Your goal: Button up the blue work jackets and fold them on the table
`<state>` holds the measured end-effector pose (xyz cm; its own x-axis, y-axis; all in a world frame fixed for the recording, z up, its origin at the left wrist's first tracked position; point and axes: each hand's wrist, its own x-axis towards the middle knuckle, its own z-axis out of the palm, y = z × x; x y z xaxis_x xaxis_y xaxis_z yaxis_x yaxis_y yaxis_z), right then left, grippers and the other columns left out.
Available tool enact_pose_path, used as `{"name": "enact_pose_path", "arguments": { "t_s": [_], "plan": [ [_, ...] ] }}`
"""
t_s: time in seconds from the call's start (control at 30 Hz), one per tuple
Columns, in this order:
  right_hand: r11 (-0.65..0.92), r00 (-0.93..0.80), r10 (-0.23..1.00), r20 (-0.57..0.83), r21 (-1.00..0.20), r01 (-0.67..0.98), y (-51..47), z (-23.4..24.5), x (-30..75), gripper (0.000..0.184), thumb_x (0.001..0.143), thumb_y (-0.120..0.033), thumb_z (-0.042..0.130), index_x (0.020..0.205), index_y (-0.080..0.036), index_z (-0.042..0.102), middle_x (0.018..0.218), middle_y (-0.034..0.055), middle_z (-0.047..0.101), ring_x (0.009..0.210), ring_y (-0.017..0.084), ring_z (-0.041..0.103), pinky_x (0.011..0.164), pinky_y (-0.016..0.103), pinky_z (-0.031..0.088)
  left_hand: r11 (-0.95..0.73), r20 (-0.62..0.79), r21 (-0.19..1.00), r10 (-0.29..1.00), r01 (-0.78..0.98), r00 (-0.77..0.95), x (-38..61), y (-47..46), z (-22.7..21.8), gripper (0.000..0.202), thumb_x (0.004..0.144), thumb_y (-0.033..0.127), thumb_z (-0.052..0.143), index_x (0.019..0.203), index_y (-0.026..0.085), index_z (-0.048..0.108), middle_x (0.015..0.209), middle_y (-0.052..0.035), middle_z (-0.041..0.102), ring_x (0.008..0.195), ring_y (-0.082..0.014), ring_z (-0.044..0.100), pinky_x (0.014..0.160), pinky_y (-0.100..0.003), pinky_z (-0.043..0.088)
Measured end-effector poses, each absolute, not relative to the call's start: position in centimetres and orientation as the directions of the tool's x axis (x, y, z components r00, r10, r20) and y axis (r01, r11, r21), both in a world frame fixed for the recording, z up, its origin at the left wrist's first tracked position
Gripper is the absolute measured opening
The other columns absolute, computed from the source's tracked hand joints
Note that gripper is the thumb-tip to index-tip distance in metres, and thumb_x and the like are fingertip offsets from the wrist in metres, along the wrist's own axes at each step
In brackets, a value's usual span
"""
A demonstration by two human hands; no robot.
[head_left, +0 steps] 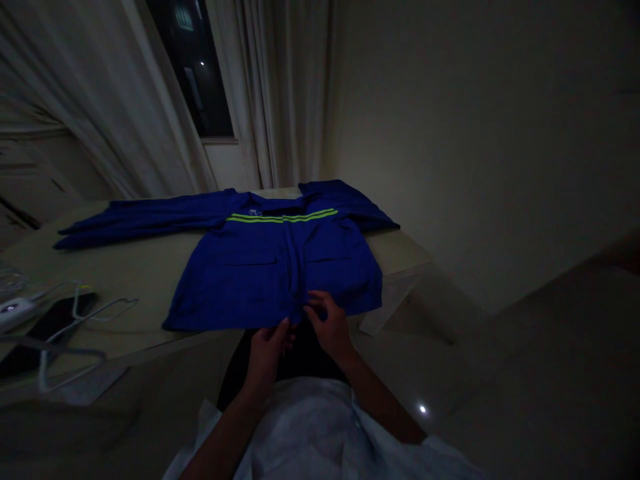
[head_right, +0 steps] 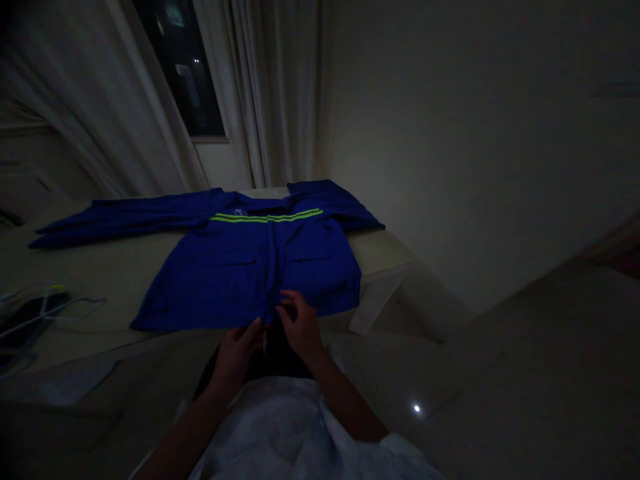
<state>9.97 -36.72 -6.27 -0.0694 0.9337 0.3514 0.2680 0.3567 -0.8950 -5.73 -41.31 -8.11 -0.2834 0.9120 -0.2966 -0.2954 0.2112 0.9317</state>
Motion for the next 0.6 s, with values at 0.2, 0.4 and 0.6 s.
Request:
{"name": "enact_pose_path", "arguments": {
  "t_s": [0.2, 0.4, 0.6],
  "plan": [
    [0.478, -0.261, 0.877, 0.404, -0.788, 0.387, -37.1, -6.5, 9.5, 0.019, 0.091, -0.013, 0.067, 0.102, -0.025, 0.077, 0.102, 0.0051, 0.076, 0.102, 0.022, 0.07, 0.094, 0.037, 0.054, 0.236, -0.321, 0.924, 0.905, -0.3, -0.279, -5.6, -40.6, -7.6, 0.058, 0.055, 0.061, 0.092, 0.081, 0.012, 0.077, 0.079, -0.0116, 0.078, 0.074, -0.0243, 0.074, 0.062, -0.029, 0.056],
    [0.583, -0.35, 0.811, 0.468, -0.696, 0.419, -37.3, -7.9, 9.7, 0.025, 0.088, -0.012, 0.071, 0.107, -0.025, 0.077, 0.111, 0.0068, 0.07, 0.107, 0.022, 0.064, 0.095, 0.037, 0.053, 0.251, -0.365, 0.899, 0.883, -0.359, -0.296, -5.5, -40.1, -7.9, 0.069, 0.047, 0.064, 0.095, 0.086, 0.01, 0.077, 0.078, -0.0099, 0.076, 0.071, -0.0233, 0.072, 0.063, -0.031, 0.057],
    [0.583, -0.324, 0.811, 0.487, -0.712, 0.392, -37.8, -6.8, 10.0, 0.024, 0.085, -0.009, 0.066, 0.104, -0.022, 0.072, 0.104, 0.0055, 0.068, 0.102, 0.021, 0.065, 0.091, 0.034, 0.052, 0.257, -0.303, 0.949, 0.906, -0.185, -0.296, -5.4, -40.7, -7.9, 0.073, 0.05, 0.08, 0.085, 0.071, 0.011, 0.076, 0.066, -0.0079, 0.069, 0.061, -0.0203, 0.062, 0.056, -0.03, 0.049]
  ]
}}
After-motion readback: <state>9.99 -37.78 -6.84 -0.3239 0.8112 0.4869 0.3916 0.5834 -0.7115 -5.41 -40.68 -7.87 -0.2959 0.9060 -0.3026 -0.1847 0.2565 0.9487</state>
